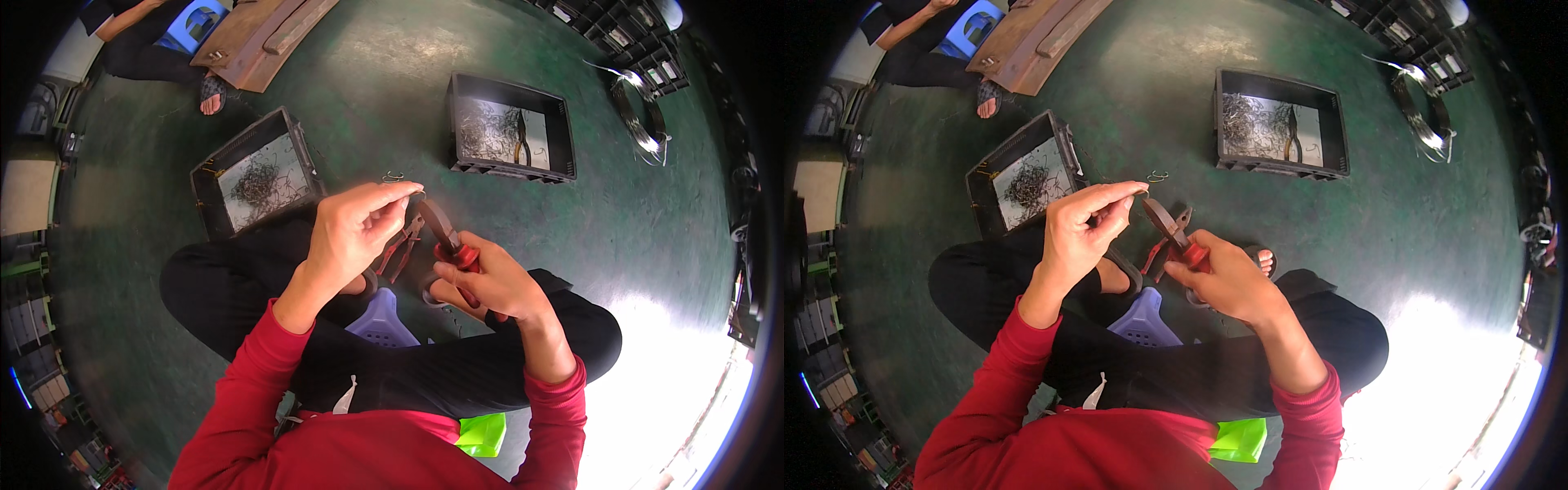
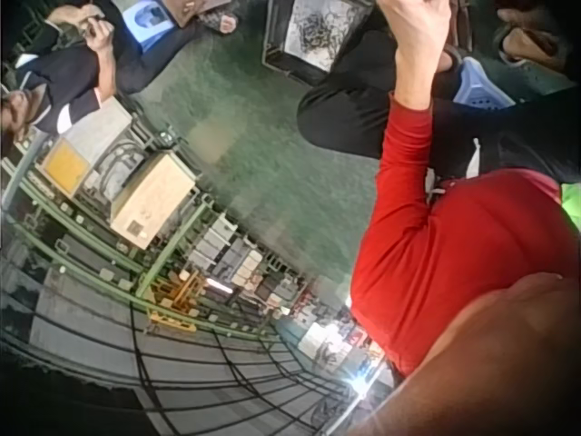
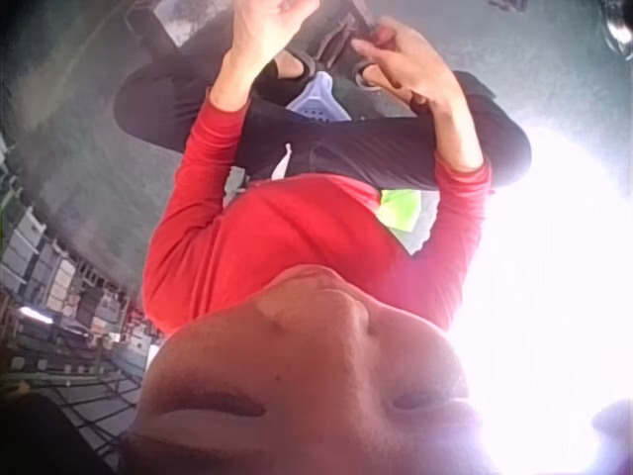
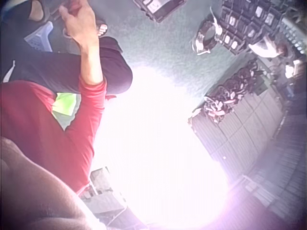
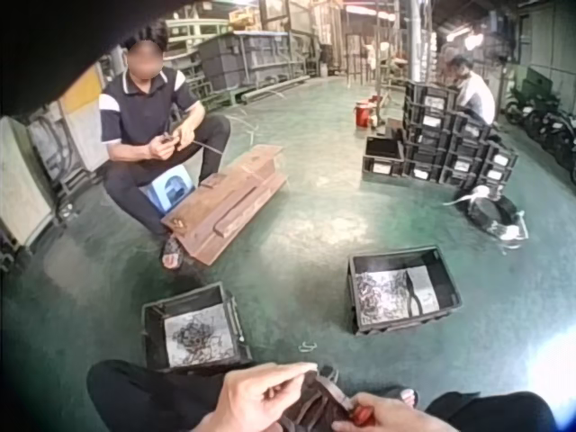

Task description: The person sits on a low stool and repeatedly picks up small metal wire pieces from a black crate. Using red-handled pliers, they bend each piece into a loop and place it into a second crate. The process is continuous and repetitive.

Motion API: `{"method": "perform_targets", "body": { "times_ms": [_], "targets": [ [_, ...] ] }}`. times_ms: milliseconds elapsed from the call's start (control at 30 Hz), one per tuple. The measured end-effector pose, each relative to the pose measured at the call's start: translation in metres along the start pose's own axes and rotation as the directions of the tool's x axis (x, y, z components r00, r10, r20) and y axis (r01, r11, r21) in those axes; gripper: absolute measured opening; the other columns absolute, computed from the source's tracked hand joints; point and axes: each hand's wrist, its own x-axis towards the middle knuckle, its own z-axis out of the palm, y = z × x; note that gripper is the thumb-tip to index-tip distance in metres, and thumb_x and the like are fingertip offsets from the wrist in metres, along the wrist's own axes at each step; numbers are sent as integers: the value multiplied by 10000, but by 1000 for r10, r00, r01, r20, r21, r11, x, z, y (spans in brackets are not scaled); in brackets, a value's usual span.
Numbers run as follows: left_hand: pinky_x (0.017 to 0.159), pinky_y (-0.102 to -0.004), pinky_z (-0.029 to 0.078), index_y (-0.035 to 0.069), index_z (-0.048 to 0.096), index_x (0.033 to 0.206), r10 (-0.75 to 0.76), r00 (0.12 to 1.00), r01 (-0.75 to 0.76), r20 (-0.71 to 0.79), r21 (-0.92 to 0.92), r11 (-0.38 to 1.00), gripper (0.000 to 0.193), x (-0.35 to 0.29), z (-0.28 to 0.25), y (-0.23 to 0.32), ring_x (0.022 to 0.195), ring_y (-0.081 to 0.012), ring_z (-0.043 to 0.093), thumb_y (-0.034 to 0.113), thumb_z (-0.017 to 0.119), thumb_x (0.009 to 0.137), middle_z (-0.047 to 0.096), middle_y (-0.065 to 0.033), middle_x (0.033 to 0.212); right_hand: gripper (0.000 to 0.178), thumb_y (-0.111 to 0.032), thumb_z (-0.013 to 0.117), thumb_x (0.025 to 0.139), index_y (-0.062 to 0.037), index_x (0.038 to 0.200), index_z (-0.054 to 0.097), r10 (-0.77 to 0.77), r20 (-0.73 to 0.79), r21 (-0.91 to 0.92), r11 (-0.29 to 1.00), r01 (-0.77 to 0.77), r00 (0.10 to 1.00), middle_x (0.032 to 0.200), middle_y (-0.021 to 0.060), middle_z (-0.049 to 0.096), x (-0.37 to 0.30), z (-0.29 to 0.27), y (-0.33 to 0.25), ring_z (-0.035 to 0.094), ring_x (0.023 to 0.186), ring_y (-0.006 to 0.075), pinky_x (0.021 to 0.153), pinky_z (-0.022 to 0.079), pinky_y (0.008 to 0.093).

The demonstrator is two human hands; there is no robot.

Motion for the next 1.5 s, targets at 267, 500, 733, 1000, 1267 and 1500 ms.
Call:
{"method": "perform_targets", "body": {
  "times_ms": [267,500,733,1000,1267,1500],
  "targets": [
    [513,-199,410,30,705,1055,-155,984,165,88,-113,980,203,-2,-5,0,567,-42,517,-12,602,884,595,3,675,284,-268,653,906,-7,926,542,57,20,38,998,-58,998,652,48,585,-1,-2,-1,538,574,93,543,420,271],
    [509,-208,414,30,688,1087,-184,974,201,135,-126,972,214,-1,-6,0,561,-47,525,12,583,901,573,7,659,258,-213,683,869,-6,965,562,-68,-110,-94,994,58,992,747,109,634,5,2,9,621,698,200,638,462,318],
    [482,-242,409,19,654,1110,-184,954,202,238,-51,978,240,-4,-7,4,485,-87,505,24,503,923,492,-32,557,167,-54,644,854,7,983,557,-222,-240,-304,942,144,945,877,190,679,9,7,19,675,867,341,746,502,375],
    [465,-262,400,-12,638,1088,-234,946,249,225,-43,967,238,-13,-2,0,464,-94,469,15,478,914,482,-45,535,236,-46,657,763,10,947,520,-305,-328,-447,884,138,894,819,209,644,12,15,19,627,796,423,687,489,432],
    [481,-246,393,-34,635,1077,-315,923,340,220,-91,936,226,-16,1,-1,507,-67,471,20,486,915,492,-39,556,199,-22,620,811,-24,963,492,-457,-390,-648,753,114,799,860,195,616,18,20,26,587,810,439,676,456,489],
    [482,-248,395,-19,636,1112,-345,910,373,229,-93,923,257,-18,8,-7,497,-67,468,43,460,936,495,-28,557,246,20,622,756,-42,968,512,-523,-434,-774,633,-7,733,853,157,614,22,24,32,594,843,380,727,447,465]
  ]
}}
